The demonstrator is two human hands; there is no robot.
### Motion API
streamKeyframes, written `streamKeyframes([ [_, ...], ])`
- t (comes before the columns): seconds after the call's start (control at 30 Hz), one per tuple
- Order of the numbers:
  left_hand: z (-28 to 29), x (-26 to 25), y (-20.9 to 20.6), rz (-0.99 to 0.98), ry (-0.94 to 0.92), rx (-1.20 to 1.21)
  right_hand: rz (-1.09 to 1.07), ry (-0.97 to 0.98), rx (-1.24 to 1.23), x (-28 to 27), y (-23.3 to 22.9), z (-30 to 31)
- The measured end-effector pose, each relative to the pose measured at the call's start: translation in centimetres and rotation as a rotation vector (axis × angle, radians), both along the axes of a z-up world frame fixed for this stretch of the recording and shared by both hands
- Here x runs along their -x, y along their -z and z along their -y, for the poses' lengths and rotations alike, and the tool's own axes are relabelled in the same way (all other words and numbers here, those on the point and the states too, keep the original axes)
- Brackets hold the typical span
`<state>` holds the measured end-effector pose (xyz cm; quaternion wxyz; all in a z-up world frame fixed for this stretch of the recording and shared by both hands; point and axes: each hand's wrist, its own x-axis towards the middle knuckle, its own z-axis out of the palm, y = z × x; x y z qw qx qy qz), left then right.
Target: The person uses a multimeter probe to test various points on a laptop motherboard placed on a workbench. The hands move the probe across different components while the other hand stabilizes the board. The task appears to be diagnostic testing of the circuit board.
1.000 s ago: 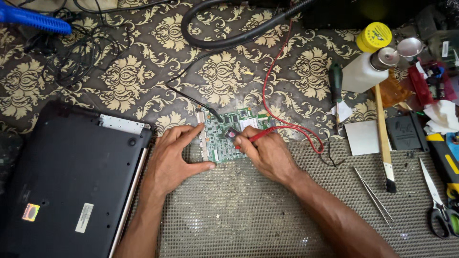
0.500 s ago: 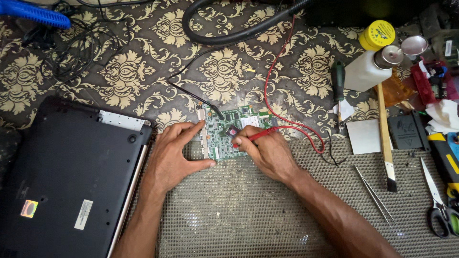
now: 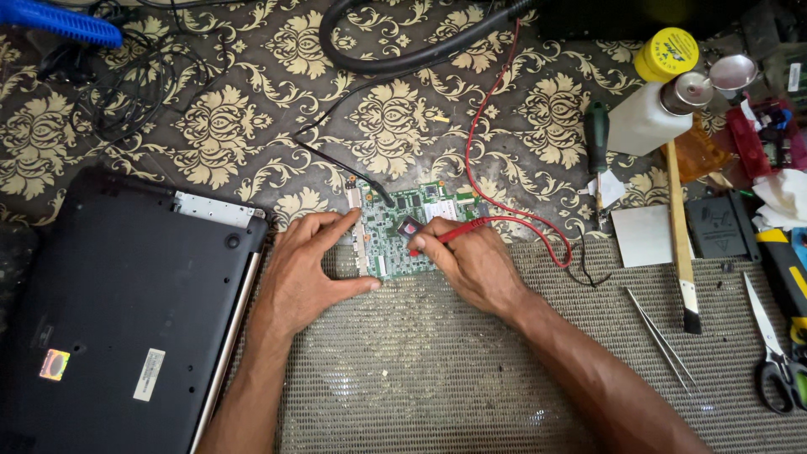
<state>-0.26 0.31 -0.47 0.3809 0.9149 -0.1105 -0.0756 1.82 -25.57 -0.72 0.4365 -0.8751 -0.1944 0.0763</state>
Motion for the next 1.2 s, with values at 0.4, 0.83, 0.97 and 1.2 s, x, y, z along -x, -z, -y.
streamKeyframes([
  [0.4, -0.06, 0.05, -0.02, -0.017, -0.005, -0.017, 0.001, 0.005, -0.005, -0.09, 0.14, 0.04],
  [0.83, 0.14, -0.21, -0.18, -0.003, -0.001, -0.016, 0.005, -0.001, -0.004, -0.15, 0.16, 0.1],
  [0.97, 0.15, -0.1, -0.34, -0.006, -0.007, -0.005, 0.011, -0.004, -0.013, -0.2, 0.03, 0.04],
  [1.2, 0.19, 0.04, -0.46, -0.016, -0.016, 0.0, 0.008, -0.002, -0.013, -0.21, 0.09, 0.06],
])
